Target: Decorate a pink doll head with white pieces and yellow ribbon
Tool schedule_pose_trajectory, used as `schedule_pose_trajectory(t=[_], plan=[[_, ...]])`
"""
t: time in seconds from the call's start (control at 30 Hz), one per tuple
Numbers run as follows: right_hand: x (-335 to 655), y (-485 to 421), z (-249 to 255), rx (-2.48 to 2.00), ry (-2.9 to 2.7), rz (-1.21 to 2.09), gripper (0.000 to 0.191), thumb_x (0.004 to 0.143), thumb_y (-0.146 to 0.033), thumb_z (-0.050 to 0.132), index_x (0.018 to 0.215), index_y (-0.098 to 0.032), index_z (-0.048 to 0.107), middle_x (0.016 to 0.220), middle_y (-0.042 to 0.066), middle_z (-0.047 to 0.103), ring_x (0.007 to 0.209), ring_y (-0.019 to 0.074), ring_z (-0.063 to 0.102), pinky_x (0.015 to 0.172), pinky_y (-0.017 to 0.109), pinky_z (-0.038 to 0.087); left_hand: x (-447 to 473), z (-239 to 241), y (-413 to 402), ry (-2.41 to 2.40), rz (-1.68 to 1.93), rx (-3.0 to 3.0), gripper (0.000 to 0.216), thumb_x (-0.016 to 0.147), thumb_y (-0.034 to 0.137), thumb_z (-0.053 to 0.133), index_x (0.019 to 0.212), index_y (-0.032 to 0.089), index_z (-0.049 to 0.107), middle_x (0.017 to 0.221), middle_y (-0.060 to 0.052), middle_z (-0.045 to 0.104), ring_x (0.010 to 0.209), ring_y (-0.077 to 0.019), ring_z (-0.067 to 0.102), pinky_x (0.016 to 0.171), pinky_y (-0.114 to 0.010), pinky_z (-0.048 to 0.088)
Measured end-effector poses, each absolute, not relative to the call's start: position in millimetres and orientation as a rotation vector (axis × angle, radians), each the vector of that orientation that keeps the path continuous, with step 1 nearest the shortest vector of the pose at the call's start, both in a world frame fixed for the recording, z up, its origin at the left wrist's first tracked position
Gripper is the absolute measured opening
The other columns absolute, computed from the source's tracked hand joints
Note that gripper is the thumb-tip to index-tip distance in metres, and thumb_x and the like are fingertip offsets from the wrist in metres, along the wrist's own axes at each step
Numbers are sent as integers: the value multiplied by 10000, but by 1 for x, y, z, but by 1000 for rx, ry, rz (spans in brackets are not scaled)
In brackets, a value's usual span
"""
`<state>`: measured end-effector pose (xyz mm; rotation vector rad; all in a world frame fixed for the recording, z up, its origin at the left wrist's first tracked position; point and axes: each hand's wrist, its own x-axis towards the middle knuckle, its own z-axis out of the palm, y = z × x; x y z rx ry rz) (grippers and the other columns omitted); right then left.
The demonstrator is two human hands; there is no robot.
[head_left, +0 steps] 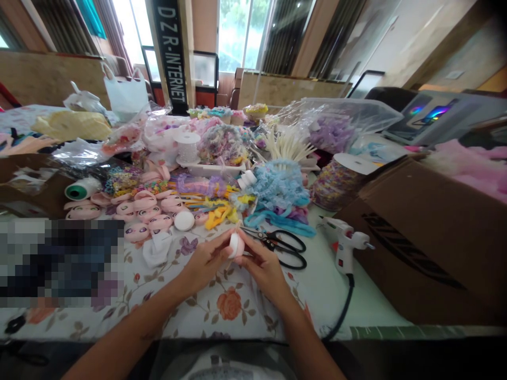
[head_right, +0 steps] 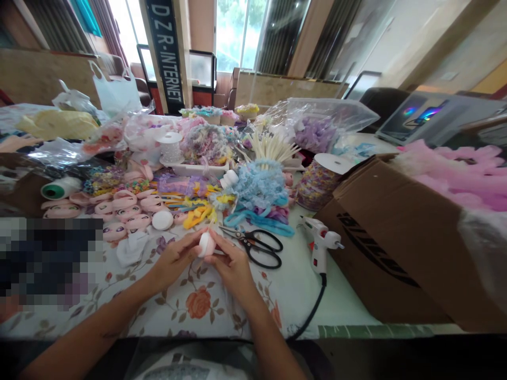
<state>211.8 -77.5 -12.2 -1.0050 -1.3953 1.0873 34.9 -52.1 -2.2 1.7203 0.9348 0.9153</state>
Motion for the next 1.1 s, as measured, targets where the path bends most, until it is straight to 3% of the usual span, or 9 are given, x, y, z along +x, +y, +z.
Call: schedule_pose_trajectory(t=[0.23, 0.4, 0.67, 0.8, 0.93, 1.0, 1.1], plan=[[211, -77, -13, -1061, -1394, 1122, 519, 743, -286, 712, 1243, -283, 575, 1223, 29, 632, 1088, 274, 617, 930, 413, 506, 35, -5, -53, 950, 890, 1854, 507, 916, 379, 412, 1389, 198, 393, 1277, -58, 596, 1112, -242, 582, 982, -337, 426], [209, -78, -11, -1069, -1368, 1122, 530, 729, -308, 723, 1238, -282, 580, 1253, 25, 606, 1086, 281, 617, 904, 412, 524, 36, -8, -55, 962, 924, 1918, 510, 928, 357, 382, 1411, 196, 353, 1331, -66, 549, 1162, -250, 543, 970, -326, 424], [210, -78, -15, -1107, -1434, 1045, 533, 738, -318, 715, 1249, -264, 573, 1230, 32, 625, 1075, 281, 623, 919, 416, 512, 38, -7, -59, 977, 943, 1899, 506, 924, 358, 383, 1402, 193, 370, 1107, -65, 672, 927, -217, 625, 854, -324, 476], [210, -78, -19, -1132, -1480, 972, 528, 755, -292, 703, 1263, -258, 559, 1262, 41, 601, 1109, 286, 603, 952, 434, 488, 41, -4, -62, 981, 925, 1859, 508, 932, 359, 356, 1410, 189, 353, 1149, -69, 657, 1017, -222, 607, 908, -341, 464], [207, -79, -22, -1162, -1542, 854, 519, 780, -257, 675, 1281, -267, 540, 1272, 49, 593, 1112, 291, 600, 953, 450, 487, 42, 0, -64, 974, 919, 1773, 495, 934, 365, 349, 1396, 191, 383, 1332, -69, 543, 1233, -236, 482, 1061, -367, 349], [205, -79, -23, -1176, -1585, 749, 509, 803, -238, 642, 1296, -280, 521, 1288, 40, 578, 1134, 287, 586, 969, 453, 476, 43, 0, -63, 970, 929, 1740, 509, 908, 373, 420, 1387, 200, 393, 1358, -70, 520, 1254, -244, 461, 1078, -381, 332], [202, -79, -25, -1168, -1693, 543, 526, 820, -204, 600, 1323, -305, 486, 1314, 16, 554, 1183, 274, 550, 1006, 443, 451, 46, -2, -61, 988, 957, 1680, 613, 794, 372, 612, 1351, 195, 425, 1308, -86, 562, 1190, -264, 520, 1012, -385, 418]])
